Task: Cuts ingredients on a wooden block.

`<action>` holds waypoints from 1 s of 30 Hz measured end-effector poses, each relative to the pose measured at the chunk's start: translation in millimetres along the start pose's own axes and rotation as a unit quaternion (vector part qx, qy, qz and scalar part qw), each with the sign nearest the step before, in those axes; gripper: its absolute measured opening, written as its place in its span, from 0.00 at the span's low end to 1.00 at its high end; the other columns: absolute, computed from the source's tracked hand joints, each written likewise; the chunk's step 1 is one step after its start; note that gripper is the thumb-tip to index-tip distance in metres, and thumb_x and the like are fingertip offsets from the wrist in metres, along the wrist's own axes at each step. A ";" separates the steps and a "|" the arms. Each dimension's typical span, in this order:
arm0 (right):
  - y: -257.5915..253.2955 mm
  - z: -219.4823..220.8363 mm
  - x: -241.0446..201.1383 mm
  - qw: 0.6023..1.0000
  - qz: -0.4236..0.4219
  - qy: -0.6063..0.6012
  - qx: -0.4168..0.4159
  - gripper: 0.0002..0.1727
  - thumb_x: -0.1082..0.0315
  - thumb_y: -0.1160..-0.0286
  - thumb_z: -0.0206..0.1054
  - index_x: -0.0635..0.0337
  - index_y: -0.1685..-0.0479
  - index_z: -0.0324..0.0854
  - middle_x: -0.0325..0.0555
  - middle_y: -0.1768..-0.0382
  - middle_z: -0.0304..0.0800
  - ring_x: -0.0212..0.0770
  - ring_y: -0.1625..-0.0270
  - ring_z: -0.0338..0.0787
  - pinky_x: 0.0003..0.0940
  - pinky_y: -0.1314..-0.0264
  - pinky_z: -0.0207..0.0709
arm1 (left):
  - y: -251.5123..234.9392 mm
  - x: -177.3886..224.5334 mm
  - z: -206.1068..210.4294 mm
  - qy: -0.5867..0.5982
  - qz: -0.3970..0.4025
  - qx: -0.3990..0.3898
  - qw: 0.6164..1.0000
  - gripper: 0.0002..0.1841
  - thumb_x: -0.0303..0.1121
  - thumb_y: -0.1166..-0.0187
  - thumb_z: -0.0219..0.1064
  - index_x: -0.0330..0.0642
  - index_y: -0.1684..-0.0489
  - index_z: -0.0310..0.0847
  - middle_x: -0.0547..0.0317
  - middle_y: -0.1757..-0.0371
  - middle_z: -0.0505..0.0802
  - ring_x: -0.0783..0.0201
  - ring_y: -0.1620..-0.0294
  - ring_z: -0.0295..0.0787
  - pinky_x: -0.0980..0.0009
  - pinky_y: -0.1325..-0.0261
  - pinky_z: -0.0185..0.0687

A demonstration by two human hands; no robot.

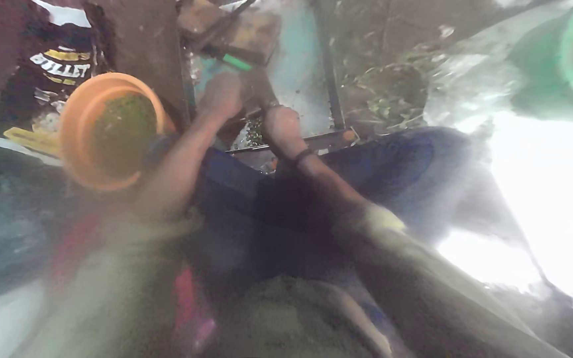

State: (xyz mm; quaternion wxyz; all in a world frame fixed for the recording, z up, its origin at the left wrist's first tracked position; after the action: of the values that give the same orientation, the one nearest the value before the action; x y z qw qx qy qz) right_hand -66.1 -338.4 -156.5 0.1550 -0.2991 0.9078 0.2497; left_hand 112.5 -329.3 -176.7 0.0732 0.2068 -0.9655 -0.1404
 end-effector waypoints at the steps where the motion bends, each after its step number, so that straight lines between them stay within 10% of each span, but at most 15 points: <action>1: -22.1 15.1 3.4 0.999 -0.006 0.025 0.021 0.19 0.64 0.20 0.64 0.60 0.34 0.83 0.65 0.50 0.93 0.68 0.47 0.93 0.67 0.51 0.85 | -0.6 -2.3 0.6 -0.001 -0.002 0.004 1.000 0.15 0.31 0.29 0.72 0.47 0.45 0.93 0.43 0.41 0.94 0.38 0.36 0.90 0.32 0.37 0.84; 6: -44.3 26.5 6.2 0.998 -0.011 0.059 -0.009 0.15 0.63 0.21 0.64 0.59 0.42 0.86 0.63 0.51 0.93 0.68 0.47 0.93 0.69 0.52 0.84 | 0.2 3.0 -2.4 0.000 0.003 0.006 1.000 0.13 0.32 0.27 0.71 0.48 0.46 0.93 0.43 0.41 0.93 0.38 0.34 0.89 0.33 0.37 0.83; 10: -46.6 33.5 8.4 0.998 -0.013 0.063 0.008 0.26 0.62 0.22 0.62 0.43 0.22 0.79 0.60 0.50 0.94 0.66 0.49 0.94 0.67 0.55 0.84 | -1.6 -4.8 4.1 0.005 -0.004 0.021 1.000 0.11 0.36 0.28 0.73 0.52 0.50 0.93 0.49 0.41 0.94 0.41 0.33 0.88 0.35 0.35 0.84; 20: -45.2 12.4 1.4 0.998 -0.016 0.054 -0.015 0.15 0.60 0.19 0.61 0.64 0.56 0.87 0.61 0.54 0.93 0.63 0.48 0.94 0.64 0.53 0.84 | -1.3 0.4 2.9 0.007 -0.011 0.014 1.000 0.11 0.32 0.24 0.69 0.45 0.49 0.92 0.43 0.42 0.94 0.37 0.37 0.91 0.30 0.40 0.84; 30: -56.9 20.4 -20.0 0.998 -0.028 0.054 -0.023 0.17 0.58 0.18 0.62 0.65 0.54 0.88 0.63 0.50 0.93 0.64 0.45 0.93 0.65 0.51 0.84 | -1.9 2.7 2.3 -0.010 -0.001 0.017 1.000 0.13 0.29 0.25 0.67 0.46 0.48 0.94 0.44 0.42 0.95 0.37 0.35 0.90 0.33 0.36 0.83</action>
State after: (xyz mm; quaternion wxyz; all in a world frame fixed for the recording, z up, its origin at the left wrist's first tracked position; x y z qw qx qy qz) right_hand -12.6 -357.5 -185.3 0.1062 -0.3412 0.9000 0.2495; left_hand 110.3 -331.5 -179.3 0.0596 0.2071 -0.9683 -0.1260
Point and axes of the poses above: each hand's wrist, its own y-axis away from the middle knuckle, its own z-axis out of the palm, x = y × z, the point moved 5 cm from there along -y, towards the middle knuckle
